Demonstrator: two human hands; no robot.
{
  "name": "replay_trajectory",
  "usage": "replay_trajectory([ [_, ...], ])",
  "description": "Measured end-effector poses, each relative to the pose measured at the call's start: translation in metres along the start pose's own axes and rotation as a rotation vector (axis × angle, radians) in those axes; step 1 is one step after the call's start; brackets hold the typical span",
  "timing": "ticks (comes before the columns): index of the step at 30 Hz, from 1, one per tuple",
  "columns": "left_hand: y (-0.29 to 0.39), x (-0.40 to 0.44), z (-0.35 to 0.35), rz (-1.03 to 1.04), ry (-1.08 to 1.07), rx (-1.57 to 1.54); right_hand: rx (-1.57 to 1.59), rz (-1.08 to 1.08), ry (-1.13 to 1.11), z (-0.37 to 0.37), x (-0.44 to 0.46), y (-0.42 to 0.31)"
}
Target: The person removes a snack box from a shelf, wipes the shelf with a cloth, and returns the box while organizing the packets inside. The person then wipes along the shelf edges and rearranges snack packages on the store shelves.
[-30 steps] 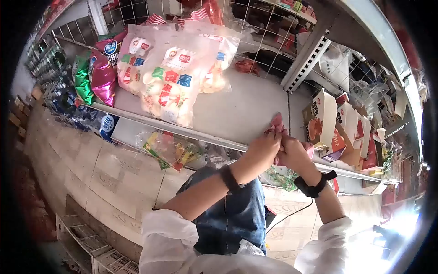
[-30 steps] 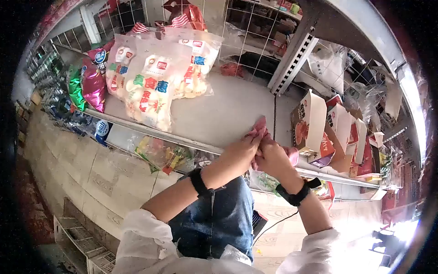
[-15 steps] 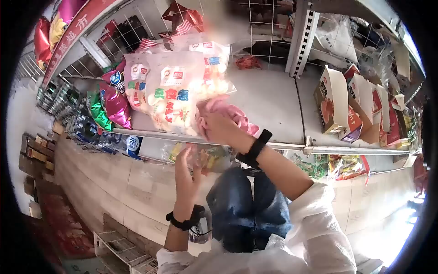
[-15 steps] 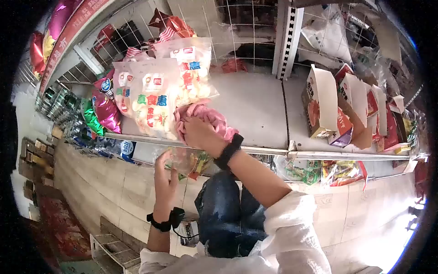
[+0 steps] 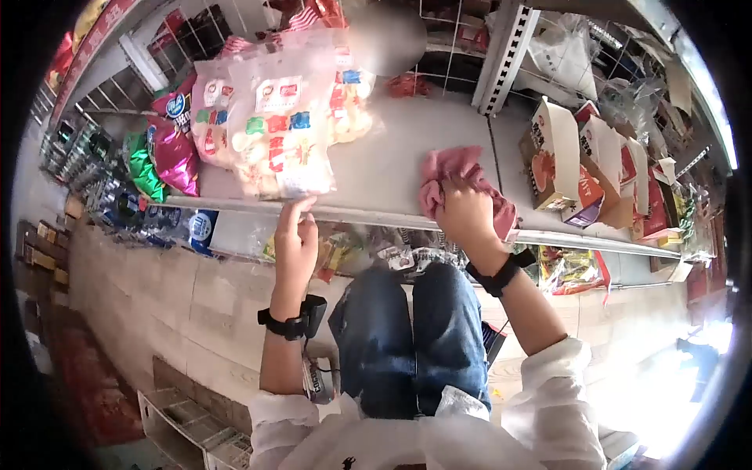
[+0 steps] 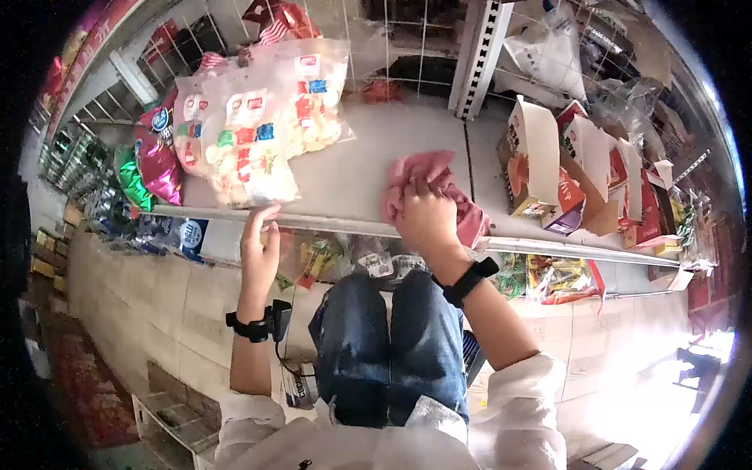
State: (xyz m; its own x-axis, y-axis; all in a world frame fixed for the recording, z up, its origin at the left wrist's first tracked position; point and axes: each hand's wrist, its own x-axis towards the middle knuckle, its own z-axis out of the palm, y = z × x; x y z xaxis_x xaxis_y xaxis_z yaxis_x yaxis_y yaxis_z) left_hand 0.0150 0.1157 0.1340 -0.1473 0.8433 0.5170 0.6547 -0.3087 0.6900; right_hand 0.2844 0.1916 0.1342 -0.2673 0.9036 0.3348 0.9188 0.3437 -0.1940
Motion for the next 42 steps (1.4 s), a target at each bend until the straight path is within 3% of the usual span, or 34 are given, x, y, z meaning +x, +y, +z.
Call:
replay_trajectory([
  [2,-0.020,-0.025,-0.016,0.006,0.033,0.047,0.030,-0.152,0.226,0.014,-0.008,-0.012],
  [5,-0.074,-0.095,-0.058,-0.377,-0.023,-0.177,0.140,-0.168,0.248,0.008,-0.014,-0.016],
  [7,-0.119,-0.170,-0.087,-0.521,0.065,-0.222,0.149,-0.187,0.282,0.006,-0.013,-0.011],
  [9,-0.129,-0.249,-0.124,-0.957,0.130,-0.151,0.213,-0.229,0.302,0.004,-0.010,-0.008],
  [12,-0.129,-0.378,-0.148,-1.188,0.196,0.017,0.384,-0.282,0.395,0.014,-0.011,0.000],
  [13,-0.131,-0.420,-0.146,-1.350,0.238,0.064,0.463,-0.240,0.308,0.006,-0.011,-0.007],
  [14,-0.140,-0.465,-0.139,-1.519,0.347,-0.015,0.500,-0.206,0.316,0.013,-0.011,-0.002],
  [16,-0.138,-0.516,-0.126,-1.837,0.188,-0.161,0.680,-0.162,0.236,0.020,-0.010,0.004],
  [18,-0.151,-0.545,-0.095,-2.083,0.235,-0.273,0.875,-0.164,0.153,0.020,-0.010,0.010],
  [21,-0.172,-0.577,-0.065,-2.056,0.171,-0.448,0.876,-0.068,0.060,0.018,-0.014,0.024],
  [22,-0.188,-0.600,-0.061,-2.060,0.148,-0.454,0.940,-0.059,0.118,0.020,-0.017,0.024],
  [24,-0.208,-0.618,-0.057,-1.989,0.225,-0.763,0.990,-0.043,0.183,0.022,-0.018,0.015],
  [25,-0.203,-0.612,-0.039,-1.968,0.358,-0.509,1.101,-0.018,0.202,0.020,-0.018,0.005],
  [26,-0.206,-0.611,-0.033,-1.970,0.332,-0.510,1.212,0.008,0.224,0.016,-0.018,0.000],
  [27,-0.212,-0.608,-0.027,-1.995,0.386,-0.538,1.127,0.044,0.110,0.006,-0.020,0.001],
  [28,-0.218,-0.604,-0.022,-2.019,0.441,-0.565,1.131,-0.035,0.074,0.005,-0.019,0.006],
  [32,-0.231,-0.589,-0.037,-1.905,0.346,-0.412,1.038,-0.009,0.221,0.012,-0.018,0.002],
  [33,-0.222,-0.576,-0.050,-1.838,0.398,-0.598,1.094,0.002,0.221,0.016,-0.018,0.003],
  [34,-0.229,-0.574,-0.062,-1.874,0.203,-0.451,1.156,0.011,0.222,0.017,-0.016,0.001],
  [37,-0.209,-0.546,-0.095,-1.789,0.181,-0.526,1.098,-0.036,0.189,0.018,-0.015,0.005],
  [39,-0.187,-0.513,-0.114,-1.504,-0.028,-0.586,1.019,-0.019,0.071,0.015,-0.016,0.019],
  [42,-0.124,-0.411,-0.136,-1.564,-0.031,-0.461,0.953,-0.102,0.076,0.016,-0.022,0.030],
])
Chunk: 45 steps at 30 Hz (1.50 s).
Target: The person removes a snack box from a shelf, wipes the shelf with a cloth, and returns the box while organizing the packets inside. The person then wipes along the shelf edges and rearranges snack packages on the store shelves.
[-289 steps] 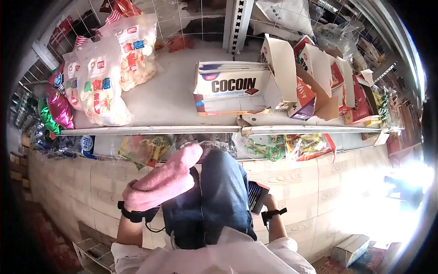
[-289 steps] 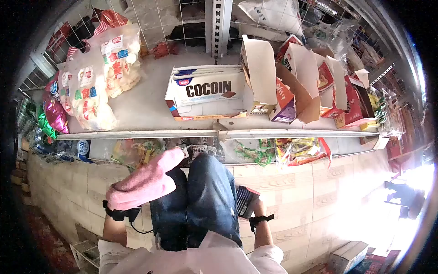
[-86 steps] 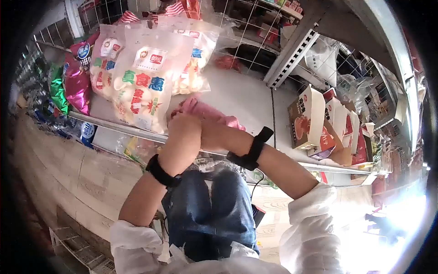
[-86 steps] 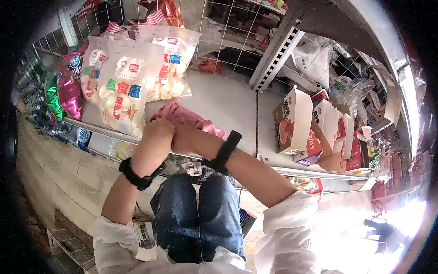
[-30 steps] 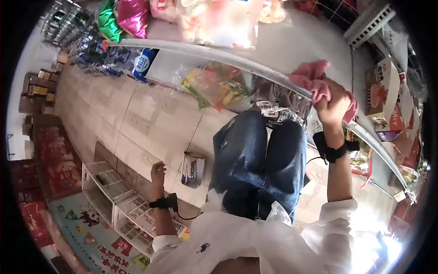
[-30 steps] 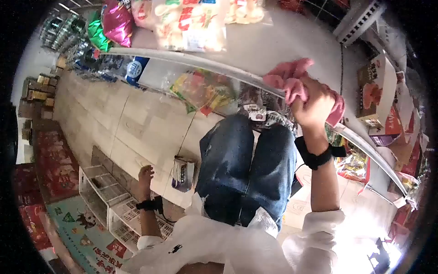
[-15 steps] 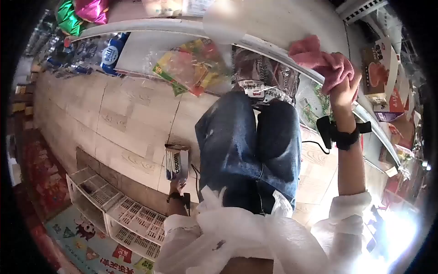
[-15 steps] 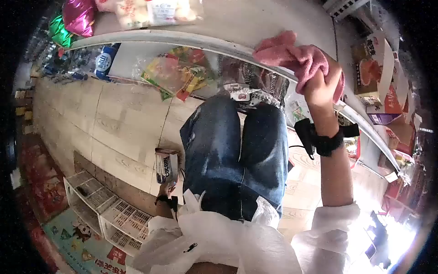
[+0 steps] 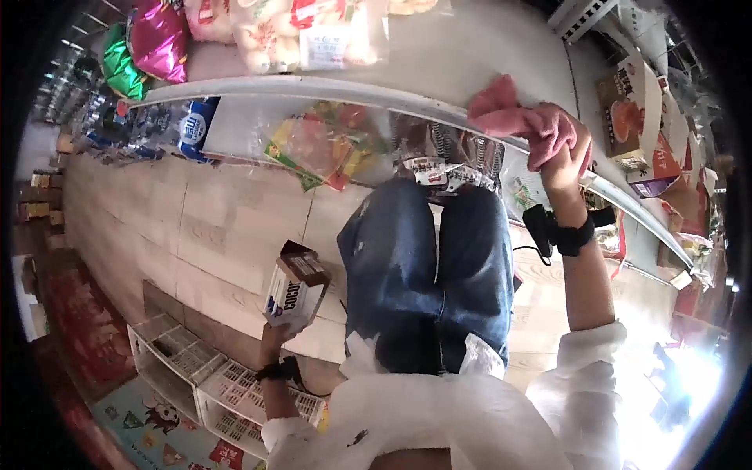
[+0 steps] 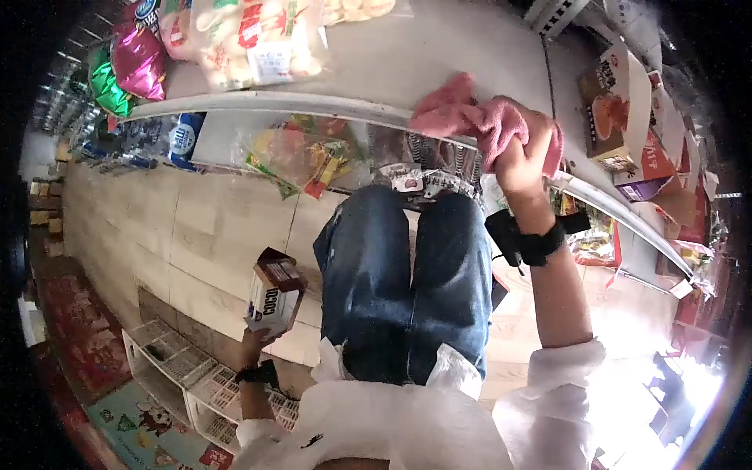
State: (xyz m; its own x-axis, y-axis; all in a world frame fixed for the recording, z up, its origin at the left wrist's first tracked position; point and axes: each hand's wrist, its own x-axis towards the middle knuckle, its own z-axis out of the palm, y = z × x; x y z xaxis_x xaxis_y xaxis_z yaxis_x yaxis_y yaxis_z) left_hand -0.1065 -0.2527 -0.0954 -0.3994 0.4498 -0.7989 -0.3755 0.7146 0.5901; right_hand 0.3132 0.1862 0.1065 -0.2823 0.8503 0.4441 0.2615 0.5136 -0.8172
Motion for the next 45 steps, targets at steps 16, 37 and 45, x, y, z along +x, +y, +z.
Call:
replay_trajectory([
  [16,0.343,-0.167,0.183,0.372,-0.299,0.328,0.127,0.132,-0.398,0.003,-0.185,-0.036],
  [37,0.464,-0.117,0.459,0.868,-0.579,1.041,0.035,0.357,-0.310,-0.014,-0.238,-0.016],
  [45,0.458,-0.127,0.486,0.872,-0.603,0.951,-0.456,1.135,-0.072,-0.066,-0.257,0.000],
])
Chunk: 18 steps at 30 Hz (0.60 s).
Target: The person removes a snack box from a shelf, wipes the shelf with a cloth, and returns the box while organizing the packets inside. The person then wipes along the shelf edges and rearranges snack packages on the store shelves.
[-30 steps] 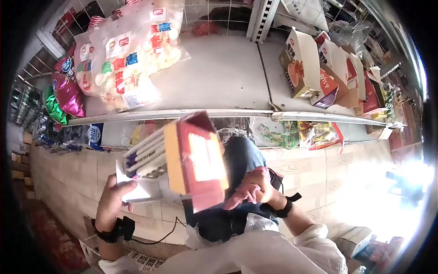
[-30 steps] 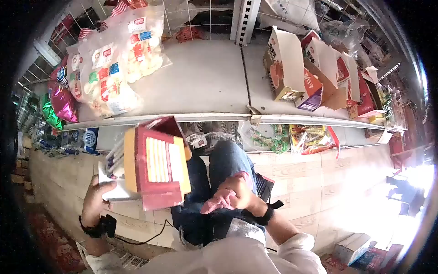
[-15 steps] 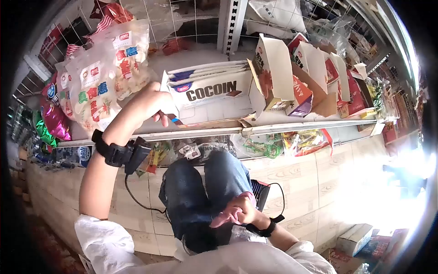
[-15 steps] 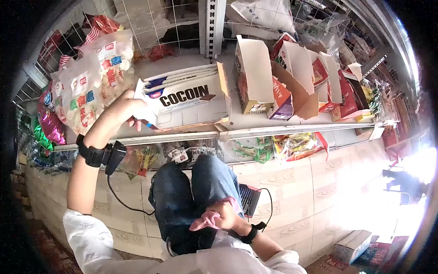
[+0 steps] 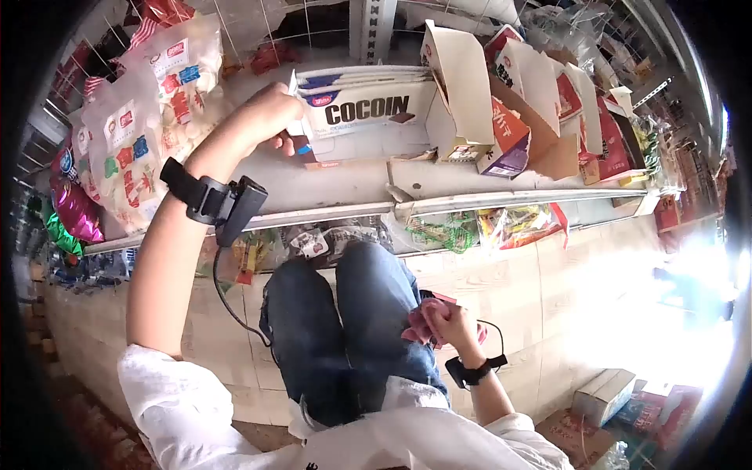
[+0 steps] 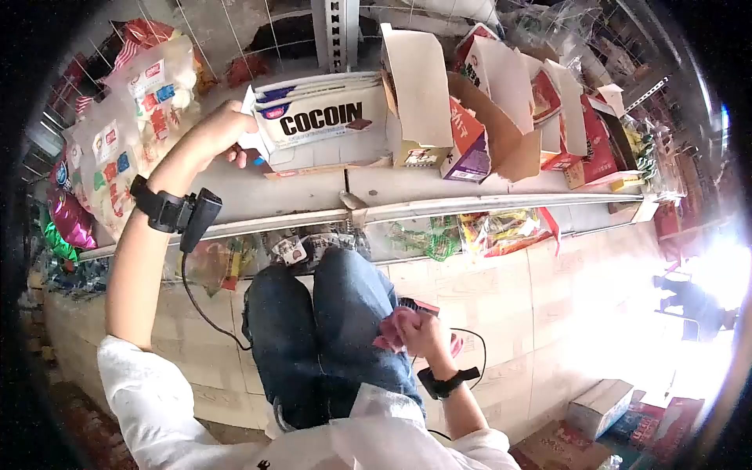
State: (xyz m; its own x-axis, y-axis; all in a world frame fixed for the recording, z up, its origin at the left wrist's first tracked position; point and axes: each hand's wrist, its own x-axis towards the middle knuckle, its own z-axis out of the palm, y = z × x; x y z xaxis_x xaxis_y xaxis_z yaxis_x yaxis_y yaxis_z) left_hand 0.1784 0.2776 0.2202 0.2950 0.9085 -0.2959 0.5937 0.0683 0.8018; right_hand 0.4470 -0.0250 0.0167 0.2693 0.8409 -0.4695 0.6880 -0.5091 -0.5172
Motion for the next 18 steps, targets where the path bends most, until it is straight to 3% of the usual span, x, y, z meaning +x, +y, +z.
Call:
replay_trajectory([
  [1,-0.002,0.003,-0.001,-0.018,-0.010,-0.022,0.064,0.058,-0.004,-0.012,-0.003,0.001],
  [3,0.000,0.006,-0.002,-0.036,-0.031,0.062,-0.206,-0.071,0.205,0.015,0.011,0.071],
  [5,-0.001,0.008,-0.003,-0.006,-0.053,0.100,0.045,0.308,-0.119,0.018,0.012,0.117],
  [6,-0.002,0.007,-0.002,0.000,-0.018,0.114,-0.317,0.296,-0.281,0.028,0.014,0.143],
  [7,0.004,-0.001,0.000,0.002,0.006,0.102,-0.344,0.478,-0.325,0.040,0.015,0.161],
  [9,0.005,-0.003,-0.002,-0.018,0.022,0.116,-0.257,0.188,-0.338,0.051,-0.005,0.177],
  [10,0.003,0.003,-0.004,-0.065,0.020,0.158,-0.333,0.028,-0.408,0.083,0.004,0.220],
  [11,0.002,0.006,-0.007,-0.039,0.002,0.177,-0.115,0.557,-0.429,0.094,0.006,0.218],
  [13,0.003,0.005,-0.011,-0.042,-0.037,0.198,-0.192,0.179,-0.361,0.111,-0.001,0.222],
  [16,0.008,-0.002,-0.013,-0.075,-0.070,0.181,-0.386,-0.026,-0.188,0.211,0.026,0.332],
  [17,0.012,-0.008,-0.013,-0.092,-0.089,0.162,-0.371,-0.022,-0.188,0.220,0.028,0.328],
  [18,0.010,-0.011,-0.012,-0.107,-0.110,0.160,-0.286,0.139,-0.217,0.227,0.033,0.323],
])
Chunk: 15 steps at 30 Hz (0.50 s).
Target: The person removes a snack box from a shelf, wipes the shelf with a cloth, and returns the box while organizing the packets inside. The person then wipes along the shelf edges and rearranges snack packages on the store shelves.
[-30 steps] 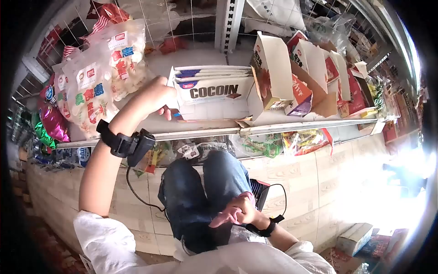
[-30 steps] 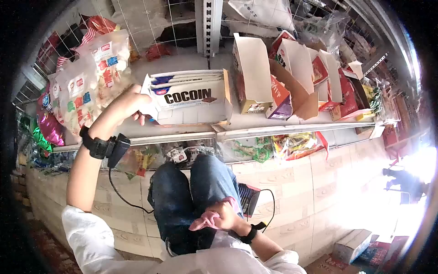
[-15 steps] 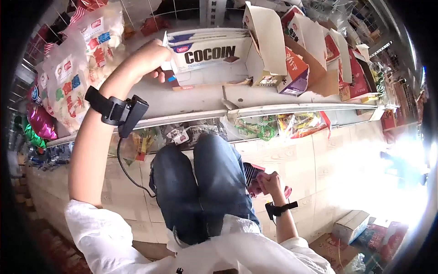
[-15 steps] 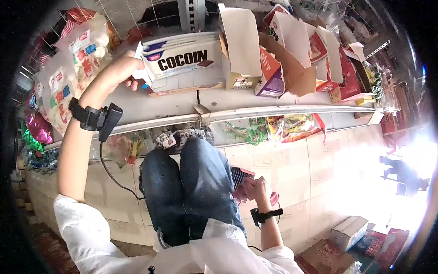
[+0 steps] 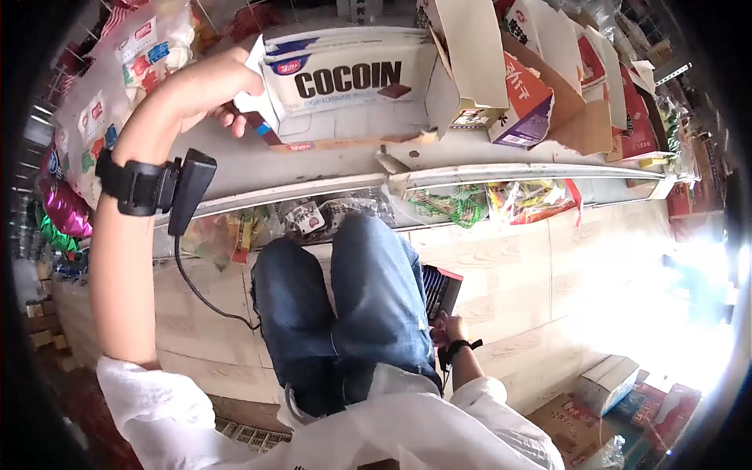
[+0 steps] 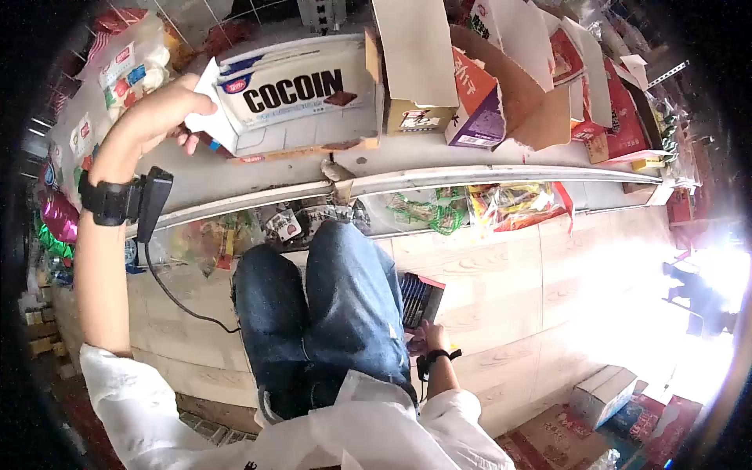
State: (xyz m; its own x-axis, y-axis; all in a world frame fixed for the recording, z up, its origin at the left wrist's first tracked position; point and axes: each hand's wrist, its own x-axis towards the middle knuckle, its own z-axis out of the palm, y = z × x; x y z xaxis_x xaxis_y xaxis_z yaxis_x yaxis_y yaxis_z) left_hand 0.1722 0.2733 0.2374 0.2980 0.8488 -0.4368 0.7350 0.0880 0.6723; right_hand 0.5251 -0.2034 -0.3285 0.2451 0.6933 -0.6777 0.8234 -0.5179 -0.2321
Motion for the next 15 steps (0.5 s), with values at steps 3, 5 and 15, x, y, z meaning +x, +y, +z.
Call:
replay_trajectory([
  [3,-0.006,-0.003,0.002,-0.037,0.005,0.002,-0.225,0.046,-0.108,-0.040,-0.007,-0.034],
  [5,-0.005,-0.008,0.006,-0.023,0.016,-0.012,-0.196,0.052,-0.107,-0.054,-0.017,-0.045],
  [15,-0.006,-0.017,0.014,0.040,-0.063,-0.038,1.331,0.374,-0.266,-0.114,-0.060,-0.016],
])
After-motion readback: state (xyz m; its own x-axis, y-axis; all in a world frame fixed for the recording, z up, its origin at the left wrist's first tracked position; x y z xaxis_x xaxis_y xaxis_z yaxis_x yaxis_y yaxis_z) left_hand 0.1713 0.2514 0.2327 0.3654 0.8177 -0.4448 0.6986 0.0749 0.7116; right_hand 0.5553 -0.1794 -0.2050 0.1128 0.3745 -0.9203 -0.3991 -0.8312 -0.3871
